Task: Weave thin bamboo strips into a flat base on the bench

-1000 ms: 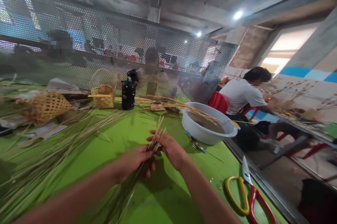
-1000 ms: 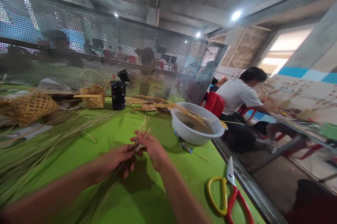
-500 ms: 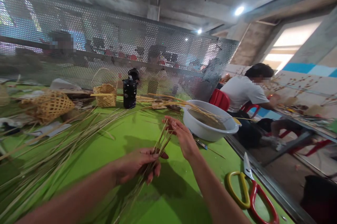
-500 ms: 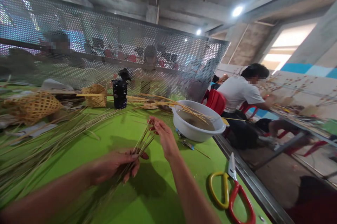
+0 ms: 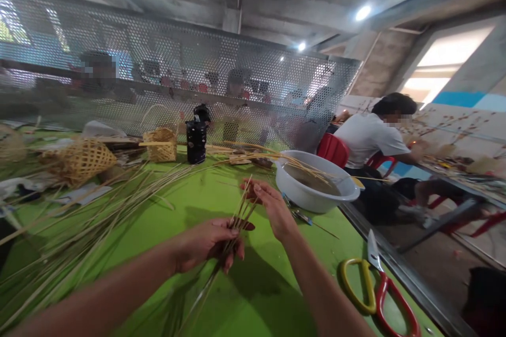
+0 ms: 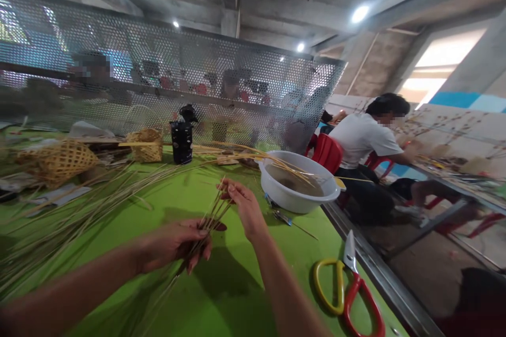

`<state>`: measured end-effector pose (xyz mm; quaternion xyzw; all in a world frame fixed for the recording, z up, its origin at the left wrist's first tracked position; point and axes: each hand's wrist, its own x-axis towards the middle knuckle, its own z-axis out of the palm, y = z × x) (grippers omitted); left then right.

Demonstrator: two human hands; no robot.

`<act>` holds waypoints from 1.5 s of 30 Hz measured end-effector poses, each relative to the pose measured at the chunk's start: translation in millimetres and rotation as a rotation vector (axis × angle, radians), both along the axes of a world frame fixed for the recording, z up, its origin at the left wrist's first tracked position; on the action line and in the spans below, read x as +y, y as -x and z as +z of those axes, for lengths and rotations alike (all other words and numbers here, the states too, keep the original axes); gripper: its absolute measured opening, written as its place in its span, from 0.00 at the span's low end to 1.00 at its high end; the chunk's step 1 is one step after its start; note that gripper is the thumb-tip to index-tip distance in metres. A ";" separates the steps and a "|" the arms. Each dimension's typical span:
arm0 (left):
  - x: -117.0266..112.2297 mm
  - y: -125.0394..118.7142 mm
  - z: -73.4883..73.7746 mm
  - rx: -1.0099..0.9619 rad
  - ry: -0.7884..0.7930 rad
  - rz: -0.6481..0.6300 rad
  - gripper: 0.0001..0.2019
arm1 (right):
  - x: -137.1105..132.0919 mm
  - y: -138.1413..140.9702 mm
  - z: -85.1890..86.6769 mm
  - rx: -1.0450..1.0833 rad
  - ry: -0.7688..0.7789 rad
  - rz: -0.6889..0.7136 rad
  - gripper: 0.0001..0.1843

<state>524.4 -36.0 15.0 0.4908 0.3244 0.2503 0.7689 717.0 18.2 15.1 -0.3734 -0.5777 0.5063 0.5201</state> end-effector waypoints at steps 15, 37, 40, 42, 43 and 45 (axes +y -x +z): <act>9.5 7.2 -15.8 0.013 -0.061 0.105 0.19 | 5.8 -5.5 -2.9 -0.010 0.101 -0.109 0.26; 6.8 13.7 -19.4 0.051 -0.092 0.195 0.16 | -9.0 22.9 -13.7 -0.096 0.237 0.051 0.14; 7.5 13.8 -20.6 0.052 -0.100 0.213 0.15 | -7.7 22.3 -15.1 -0.104 0.234 0.022 0.13; 8.1 13.8 -21.2 0.051 -0.103 0.210 0.14 | -6.9 22.2 -15.7 -0.103 0.233 0.005 0.13; 8.3 13.9 -21.3 0.051 -0.109 0.211 0.14 | -6.6 22.2 -15.9 -0.099 0.234 -0.002 0.13; 8.6 14.2 -21.1 0.052 -0.112 0.209 0.13 | -6.4 22.4 -16.1 -0.085 0.236 -0.013 0.12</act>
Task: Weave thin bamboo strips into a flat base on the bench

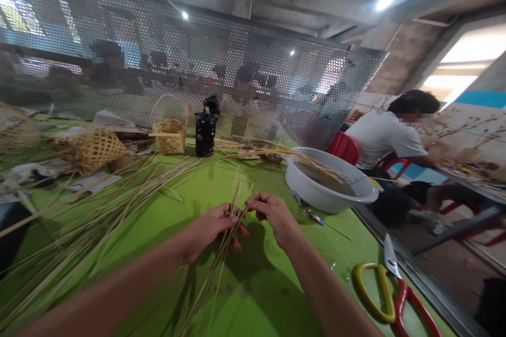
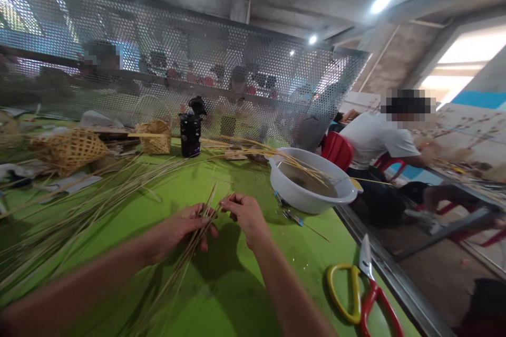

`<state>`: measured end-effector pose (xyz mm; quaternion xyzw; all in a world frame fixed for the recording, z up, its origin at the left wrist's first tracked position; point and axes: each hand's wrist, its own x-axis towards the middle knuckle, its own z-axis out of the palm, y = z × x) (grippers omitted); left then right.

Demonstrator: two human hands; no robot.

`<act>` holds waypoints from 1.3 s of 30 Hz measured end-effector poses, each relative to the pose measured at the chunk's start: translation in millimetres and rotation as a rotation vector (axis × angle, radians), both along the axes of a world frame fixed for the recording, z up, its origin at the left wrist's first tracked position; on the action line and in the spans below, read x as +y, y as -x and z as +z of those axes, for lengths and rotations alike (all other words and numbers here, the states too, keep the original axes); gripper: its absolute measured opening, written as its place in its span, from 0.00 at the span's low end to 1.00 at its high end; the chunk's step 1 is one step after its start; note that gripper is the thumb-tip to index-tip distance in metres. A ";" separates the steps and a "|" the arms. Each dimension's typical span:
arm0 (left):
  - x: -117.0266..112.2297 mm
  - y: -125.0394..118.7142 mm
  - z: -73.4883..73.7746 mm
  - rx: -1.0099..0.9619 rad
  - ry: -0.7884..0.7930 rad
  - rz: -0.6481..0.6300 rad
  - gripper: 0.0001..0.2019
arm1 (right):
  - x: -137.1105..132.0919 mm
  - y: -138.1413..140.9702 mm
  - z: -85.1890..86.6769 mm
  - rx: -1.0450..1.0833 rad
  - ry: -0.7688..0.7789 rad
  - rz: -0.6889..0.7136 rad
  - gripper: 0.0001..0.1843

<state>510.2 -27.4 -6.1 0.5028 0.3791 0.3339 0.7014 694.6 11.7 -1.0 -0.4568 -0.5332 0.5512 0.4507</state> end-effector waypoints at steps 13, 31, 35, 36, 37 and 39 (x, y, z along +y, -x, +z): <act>-2.8 0.7 1.7 0.021 -0.034 -0.019 0.14 | -0.1 0.0 -2.6 0.036 0.018 -0.019 0.11; -1.7 1.1 -0.6 0.047 -0.004 0.001 0.13 | -1.2 1.0 -2.2 0.059 0.011 -0.005 0.08; -0.4 1.5 -2.3 0.064 -0.032 -0.012 0.10 | -2.0 2.2 -2.6 0.062 0.025 -0.008 0.10; -0.2 1.4 -2.7 0.069 -0.041 -0.010 0.09 | -2.0 2.5 -3.0 0.062 0.028 -0.011 0.11; -0.1 1.1 -3.1 0.074 -0.053 -0.006 0.08 | -1.9 2.8 -3.5 0.061 0.029 -0.017 0.12; 0.0 0.5 -3.7 0.079 -0.076 -0.004 0.07 | -1.5 3.2 -4.8 0.055 0.030 -0.031 0.12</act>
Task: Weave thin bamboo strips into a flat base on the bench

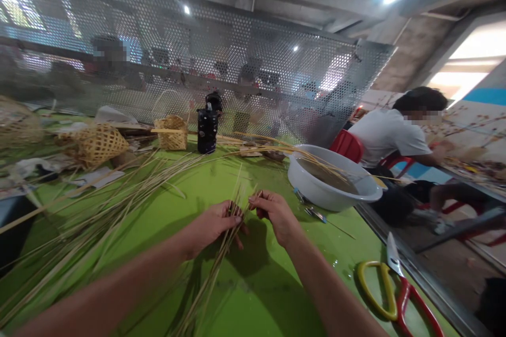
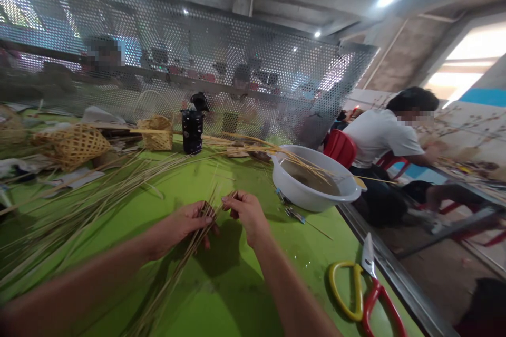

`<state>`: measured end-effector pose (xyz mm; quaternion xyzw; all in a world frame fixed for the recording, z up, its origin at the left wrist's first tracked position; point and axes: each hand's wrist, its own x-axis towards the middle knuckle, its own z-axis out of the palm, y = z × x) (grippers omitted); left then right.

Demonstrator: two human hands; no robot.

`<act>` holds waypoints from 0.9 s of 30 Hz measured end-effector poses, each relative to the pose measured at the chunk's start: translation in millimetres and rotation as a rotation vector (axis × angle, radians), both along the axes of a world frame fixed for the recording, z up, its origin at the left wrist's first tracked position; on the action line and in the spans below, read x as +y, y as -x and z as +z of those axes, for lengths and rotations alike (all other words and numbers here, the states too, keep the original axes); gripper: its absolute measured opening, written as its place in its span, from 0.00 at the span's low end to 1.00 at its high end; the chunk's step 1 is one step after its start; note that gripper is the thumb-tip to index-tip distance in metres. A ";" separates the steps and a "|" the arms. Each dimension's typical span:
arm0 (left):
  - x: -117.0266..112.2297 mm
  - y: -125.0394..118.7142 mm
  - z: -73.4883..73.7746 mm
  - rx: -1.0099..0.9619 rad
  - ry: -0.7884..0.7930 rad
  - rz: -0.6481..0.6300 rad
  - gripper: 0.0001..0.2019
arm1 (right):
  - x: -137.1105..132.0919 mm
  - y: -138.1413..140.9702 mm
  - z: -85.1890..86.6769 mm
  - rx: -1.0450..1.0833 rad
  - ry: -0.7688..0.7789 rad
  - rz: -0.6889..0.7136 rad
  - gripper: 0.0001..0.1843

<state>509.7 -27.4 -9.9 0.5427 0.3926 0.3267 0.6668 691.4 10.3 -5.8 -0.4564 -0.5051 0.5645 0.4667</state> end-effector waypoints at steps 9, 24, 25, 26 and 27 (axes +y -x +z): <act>-3.8 -2.0 5.5 -0.005 0.009 0.020 0.10 | 0.0 0.2 0.2 -0.016 -0.017 -0.041 0.08; -3.0 -2.9 4.2 -0.012 0.064 0.037 0.10 | 0.6 1.0 -4.3 0.025 -0.022 -0.041 0.05; -3.2 -3.2 4.6 -0.009 0.067 0.039 0.11 | 0.4 1.0 -4.3 0.020 -0.022 -0.041 0.05; -3.6 -3.5 5.0 -0.006 0.070 0.040 0.12 | 0.3 1.0 -4.2 0.016 -0.019 -0.043 0.05; -3.9 -3.7 5.4 -0.005 0.075 0.043 0.13 | 0.3 1.0 -4.1 0.015 -0.017 -0.045 0.05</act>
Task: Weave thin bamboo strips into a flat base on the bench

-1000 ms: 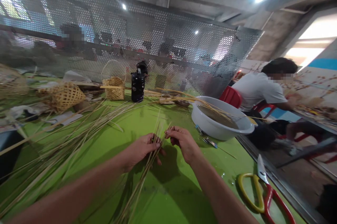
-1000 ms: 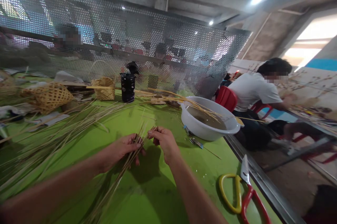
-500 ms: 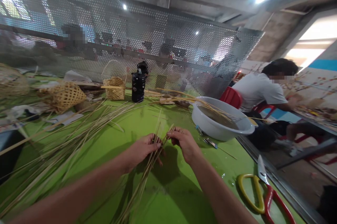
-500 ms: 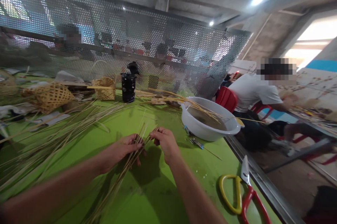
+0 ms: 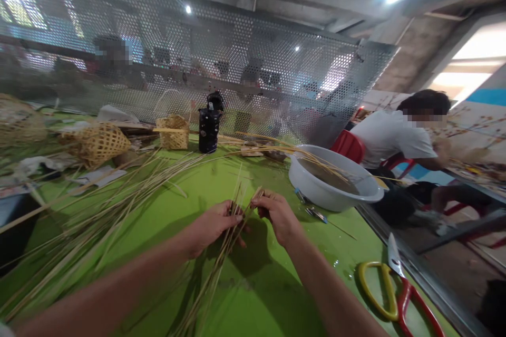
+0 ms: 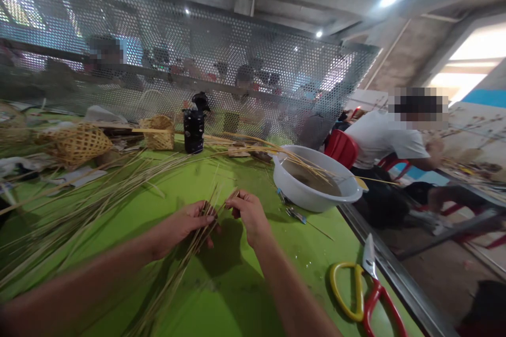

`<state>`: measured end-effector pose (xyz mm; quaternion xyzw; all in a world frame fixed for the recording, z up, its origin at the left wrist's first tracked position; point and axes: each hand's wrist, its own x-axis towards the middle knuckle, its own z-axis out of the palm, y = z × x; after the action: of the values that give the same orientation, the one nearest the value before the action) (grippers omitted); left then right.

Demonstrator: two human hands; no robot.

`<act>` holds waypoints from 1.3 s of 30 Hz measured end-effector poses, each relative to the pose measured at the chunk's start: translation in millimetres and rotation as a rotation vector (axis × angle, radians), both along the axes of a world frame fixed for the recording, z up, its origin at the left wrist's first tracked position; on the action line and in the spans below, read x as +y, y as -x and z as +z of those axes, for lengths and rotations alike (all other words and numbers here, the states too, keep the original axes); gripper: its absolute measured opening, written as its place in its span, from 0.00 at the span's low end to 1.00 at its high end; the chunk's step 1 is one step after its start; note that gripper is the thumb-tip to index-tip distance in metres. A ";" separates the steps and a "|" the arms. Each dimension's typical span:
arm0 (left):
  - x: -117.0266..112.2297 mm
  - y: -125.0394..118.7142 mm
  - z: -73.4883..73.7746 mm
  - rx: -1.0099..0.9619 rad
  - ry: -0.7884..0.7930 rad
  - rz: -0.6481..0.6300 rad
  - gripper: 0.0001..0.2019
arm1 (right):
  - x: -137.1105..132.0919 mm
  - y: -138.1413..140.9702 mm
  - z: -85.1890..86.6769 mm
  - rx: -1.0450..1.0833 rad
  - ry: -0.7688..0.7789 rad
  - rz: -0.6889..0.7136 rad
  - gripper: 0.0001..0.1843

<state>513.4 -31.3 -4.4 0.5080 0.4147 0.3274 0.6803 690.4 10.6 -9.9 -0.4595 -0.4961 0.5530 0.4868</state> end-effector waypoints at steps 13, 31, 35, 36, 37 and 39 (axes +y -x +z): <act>-4.2 -1.5 6.9 0.027 0.019 0.053 0.10 | 0.0 1.2 0.9 -0.006 0.028 -0.008 0.09; -2.3 1.3 3.8 -0.015 0.019 0.002 0.16 | 0.9 0.5 -0.2 -0.036 0.008 -0.014 0.11; -1.3 1.7 3.4 -0.022 0.005 0.009 0.17 | 0.6 0.5 0.1 -0.031 0.009 0.015 0.13; -0.8 1.8 2.9 -0.025 -0.003 0.018 0.17 | 0.6 0.4 0.4 -0.024 0.012 0.022 0.14; -0.3 2.1 2.2 -0.028 -0.011 0.027 0.16 | 0.6 0.2 0.7 -0.015 0.017 0.032 0.15; 0.7 2.8 0.8 -0.034 -0.022 0.040 0.16 | 0.7 -0.6 1.5 0.014 0.031 0.057 0.17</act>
<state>510.6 -30.6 -3.7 0.5014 0.4095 0.3544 0.6748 690.9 11.3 -8.4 -0.4490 -0.4970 0.5773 0.4671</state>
